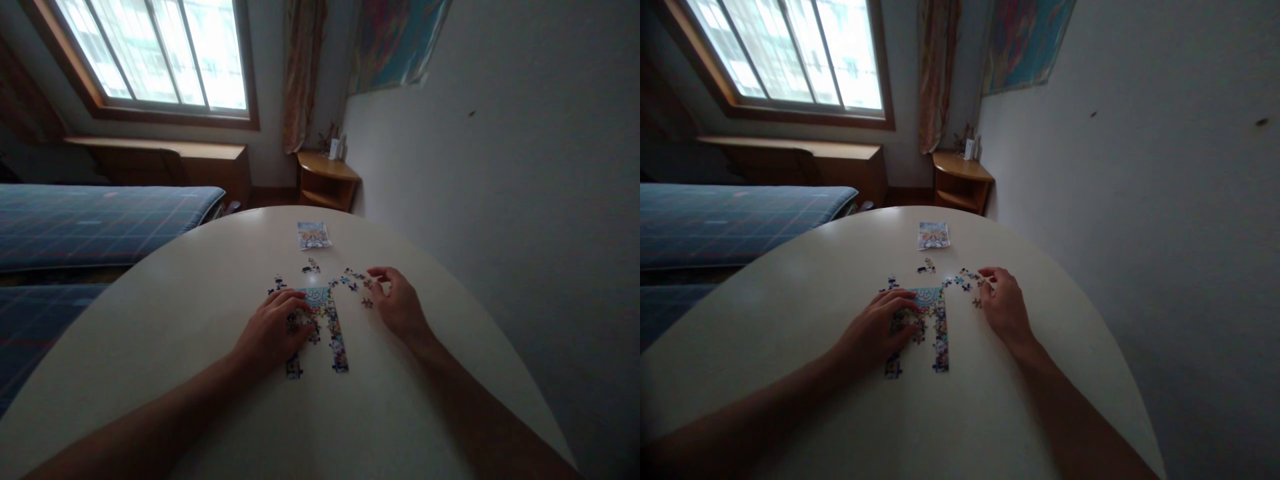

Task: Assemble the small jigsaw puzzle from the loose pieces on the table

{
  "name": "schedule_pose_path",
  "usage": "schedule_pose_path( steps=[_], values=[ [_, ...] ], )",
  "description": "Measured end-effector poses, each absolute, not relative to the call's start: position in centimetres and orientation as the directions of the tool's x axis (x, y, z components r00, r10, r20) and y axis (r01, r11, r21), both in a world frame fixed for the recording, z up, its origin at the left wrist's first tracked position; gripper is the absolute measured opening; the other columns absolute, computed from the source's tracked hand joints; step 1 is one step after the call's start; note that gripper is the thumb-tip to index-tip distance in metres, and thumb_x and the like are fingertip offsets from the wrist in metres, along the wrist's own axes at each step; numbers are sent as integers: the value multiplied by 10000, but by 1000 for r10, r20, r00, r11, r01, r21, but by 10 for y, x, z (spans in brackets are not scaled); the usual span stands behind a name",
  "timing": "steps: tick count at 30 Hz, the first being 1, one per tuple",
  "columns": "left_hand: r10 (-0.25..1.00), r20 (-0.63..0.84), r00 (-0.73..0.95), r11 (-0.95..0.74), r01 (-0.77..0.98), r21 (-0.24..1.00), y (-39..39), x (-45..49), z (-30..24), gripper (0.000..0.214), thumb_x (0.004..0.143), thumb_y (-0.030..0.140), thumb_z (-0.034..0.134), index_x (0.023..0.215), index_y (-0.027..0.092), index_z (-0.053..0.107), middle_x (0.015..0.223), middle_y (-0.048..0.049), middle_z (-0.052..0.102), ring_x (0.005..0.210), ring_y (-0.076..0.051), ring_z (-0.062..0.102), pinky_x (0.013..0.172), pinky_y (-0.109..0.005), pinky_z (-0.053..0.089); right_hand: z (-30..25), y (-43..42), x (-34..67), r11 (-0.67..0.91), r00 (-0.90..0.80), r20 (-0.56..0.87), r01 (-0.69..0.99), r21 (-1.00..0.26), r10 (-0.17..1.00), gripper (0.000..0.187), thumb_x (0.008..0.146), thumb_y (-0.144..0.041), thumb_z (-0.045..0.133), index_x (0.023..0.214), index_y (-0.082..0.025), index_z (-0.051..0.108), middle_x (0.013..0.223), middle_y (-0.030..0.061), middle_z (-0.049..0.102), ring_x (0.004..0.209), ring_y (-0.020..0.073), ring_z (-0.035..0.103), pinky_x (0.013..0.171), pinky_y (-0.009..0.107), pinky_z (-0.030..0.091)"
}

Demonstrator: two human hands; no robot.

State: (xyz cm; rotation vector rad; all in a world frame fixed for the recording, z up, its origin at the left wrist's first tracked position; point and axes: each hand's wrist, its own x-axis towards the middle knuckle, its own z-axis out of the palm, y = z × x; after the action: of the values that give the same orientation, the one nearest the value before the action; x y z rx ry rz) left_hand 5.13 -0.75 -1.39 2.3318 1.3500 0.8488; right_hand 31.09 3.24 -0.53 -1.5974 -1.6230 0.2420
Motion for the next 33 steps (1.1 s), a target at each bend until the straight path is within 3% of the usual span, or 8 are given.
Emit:
schedule_pose_path(
  steps=[7, 18, 33],
  values=[
    [866, 350, 357, -498, 678, 541, -7, 51, -15, 182, 876, 269, 600, 1046, 230, 651, 1276, -63, 613, 1219, -277, 532, 1057, -515, 436, -15, 46, 341, 63, 246, 407, 788, -612, 880, 319, 786, -198, 460, 1002, -149, 689, 999, 127, 703, 872, 237, 636, 839, 400, 486],
    [894, 374, 246, -431, 695, 575, -4, 51, -18, 170, 901, 290, 570, 1033, 202, 630, 1299, -96, 585, 1208, -289, 521, 1025, -538, 444, -25, 51, 337, -27, 271, 364, 832, -554, 891, 295, 801, -208, 482, 946, -189, 739, 968, 90, 721, 872, 234, 639, 831, 386, 483],
    [874, 367, 319, -479, 689, 544, -6, 49, -20, 201, 890, 261, 552, 1070, 211, 625, 1263, -85, 606, 1193, -277, 543, 1030, -504, 458, -27, 48, 334, 37, 178, 428, 894, -447, 886, 224, 765, -175, 525, 826, -217, 736, 943, 72, 709, 905, 236, 600, 847, 401, 469]
  ],
)
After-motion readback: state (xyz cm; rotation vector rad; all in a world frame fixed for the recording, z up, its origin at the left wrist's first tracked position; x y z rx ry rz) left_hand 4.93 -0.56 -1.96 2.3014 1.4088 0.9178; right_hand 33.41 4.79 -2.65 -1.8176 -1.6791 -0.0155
